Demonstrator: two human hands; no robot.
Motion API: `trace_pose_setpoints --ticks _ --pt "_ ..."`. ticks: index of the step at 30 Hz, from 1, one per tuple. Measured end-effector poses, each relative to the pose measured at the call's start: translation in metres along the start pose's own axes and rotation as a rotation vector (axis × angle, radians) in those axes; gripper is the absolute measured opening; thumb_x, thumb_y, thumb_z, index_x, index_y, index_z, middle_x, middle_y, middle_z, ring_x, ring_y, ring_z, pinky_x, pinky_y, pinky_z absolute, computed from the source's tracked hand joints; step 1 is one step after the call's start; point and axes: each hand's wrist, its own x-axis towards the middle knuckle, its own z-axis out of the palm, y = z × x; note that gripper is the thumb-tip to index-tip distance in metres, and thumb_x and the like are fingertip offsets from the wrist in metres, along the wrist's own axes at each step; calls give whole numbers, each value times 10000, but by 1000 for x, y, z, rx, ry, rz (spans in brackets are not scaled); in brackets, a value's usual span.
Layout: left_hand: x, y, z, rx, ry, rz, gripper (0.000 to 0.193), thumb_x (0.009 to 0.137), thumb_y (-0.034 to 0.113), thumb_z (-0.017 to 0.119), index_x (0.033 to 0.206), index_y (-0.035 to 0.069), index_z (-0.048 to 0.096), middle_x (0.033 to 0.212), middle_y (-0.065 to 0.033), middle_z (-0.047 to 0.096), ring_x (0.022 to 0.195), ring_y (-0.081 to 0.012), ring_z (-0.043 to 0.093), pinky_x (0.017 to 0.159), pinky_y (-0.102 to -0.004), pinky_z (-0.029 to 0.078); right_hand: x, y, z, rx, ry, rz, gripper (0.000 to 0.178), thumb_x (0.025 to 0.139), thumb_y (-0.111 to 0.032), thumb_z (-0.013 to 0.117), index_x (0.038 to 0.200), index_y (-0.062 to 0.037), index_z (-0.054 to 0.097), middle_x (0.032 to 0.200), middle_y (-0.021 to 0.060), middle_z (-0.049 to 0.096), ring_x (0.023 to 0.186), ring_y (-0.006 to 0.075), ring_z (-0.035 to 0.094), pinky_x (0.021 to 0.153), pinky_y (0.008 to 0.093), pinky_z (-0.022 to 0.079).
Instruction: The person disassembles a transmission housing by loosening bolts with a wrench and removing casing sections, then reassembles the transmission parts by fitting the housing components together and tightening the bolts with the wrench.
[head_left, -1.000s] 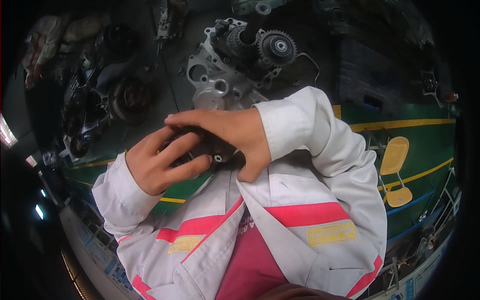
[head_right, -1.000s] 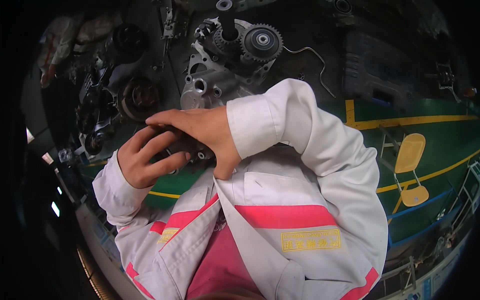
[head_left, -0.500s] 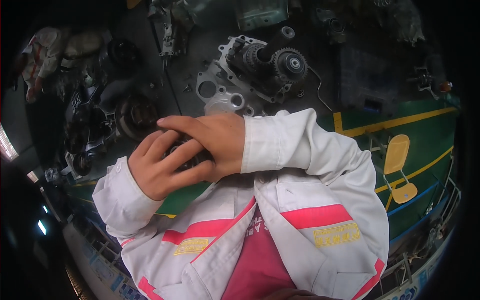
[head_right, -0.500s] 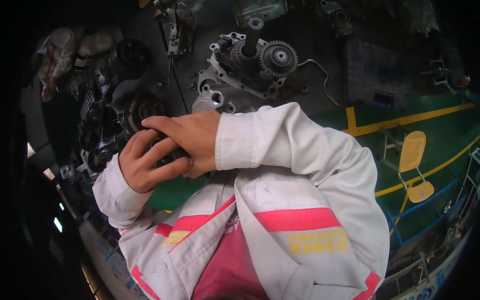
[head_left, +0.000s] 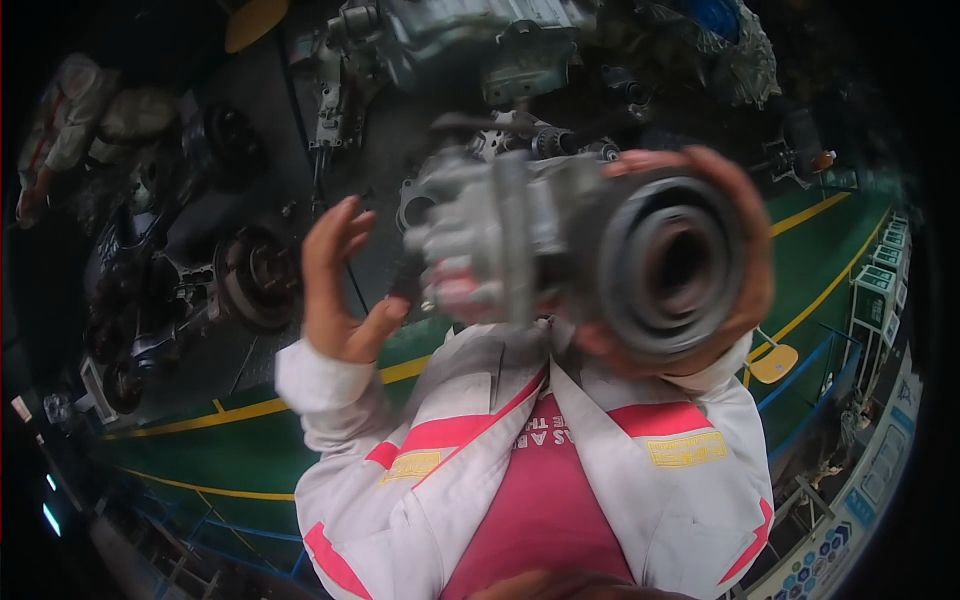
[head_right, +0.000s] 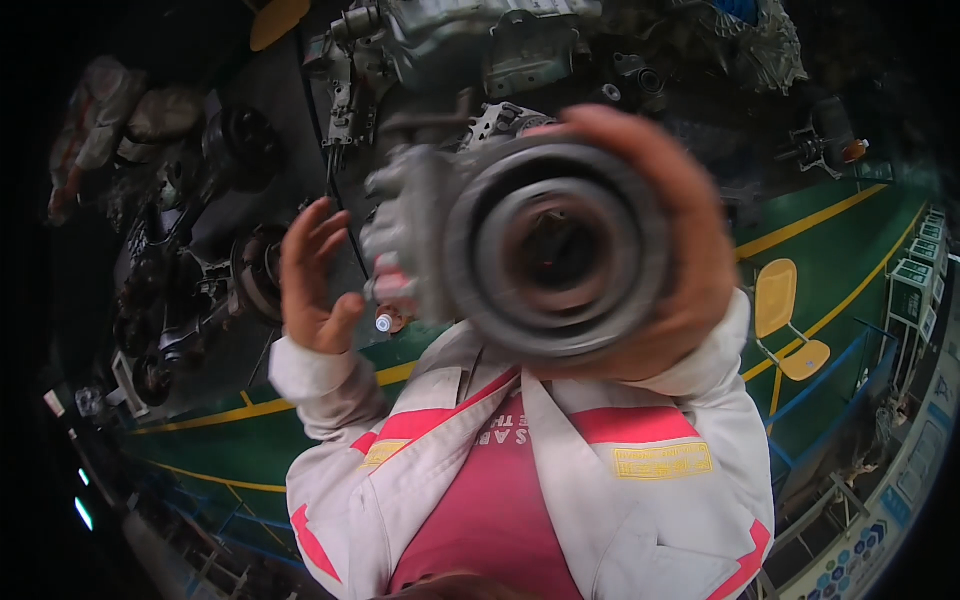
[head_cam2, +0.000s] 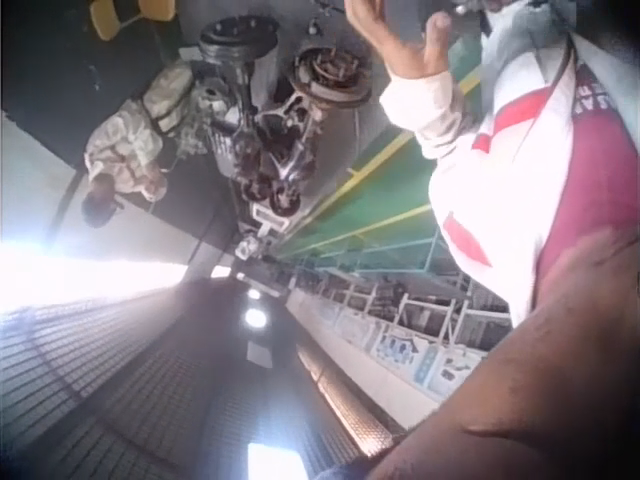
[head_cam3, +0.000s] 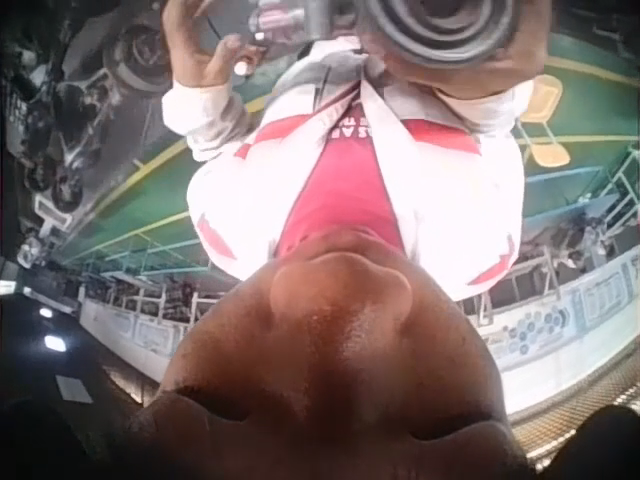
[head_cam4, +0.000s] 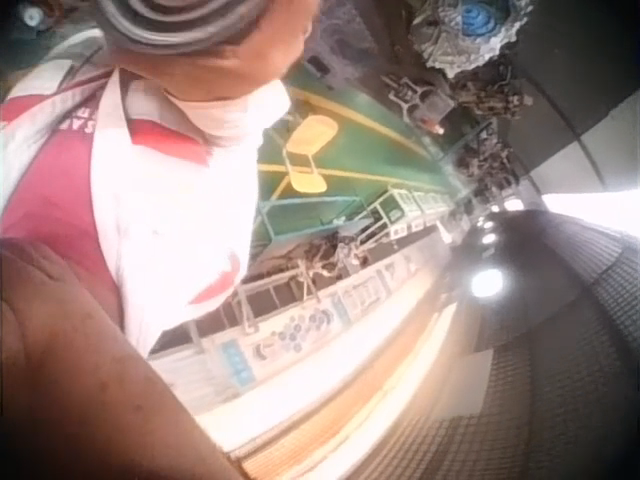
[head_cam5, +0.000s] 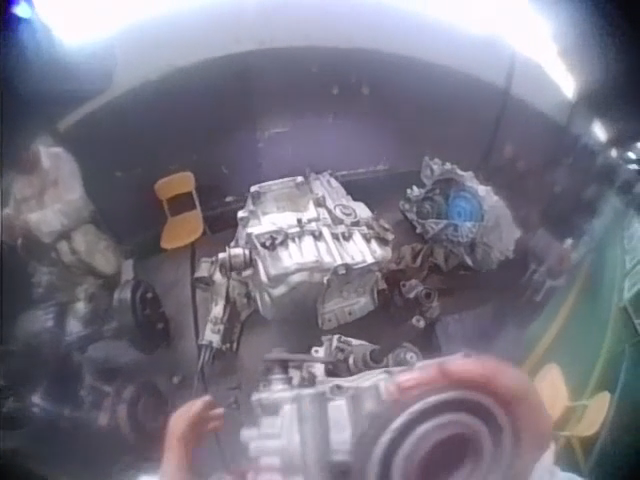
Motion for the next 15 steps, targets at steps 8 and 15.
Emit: trace_pose_setpoints --ticks 8,15 --pt "56 -65 102 -596 228 -115 622 869 210 614 1379 22 313 1374 -144 399 1257 -243 406 1048 -357 303 3 22 -42 -72 579 56 756 661 -209 758 1281 76 430 1069 169 604 923 254 618 845 336 484" --pt "82 -80 115 -479 173 -93 598 892 237 587 1374 12 313 1372 -150 395 1267 -248 390 1056 -352 288 5 26 -55 -151 671 102 585 698 -142 706 1209 60 505 1036 137 615 902 236 610 836 316 471"
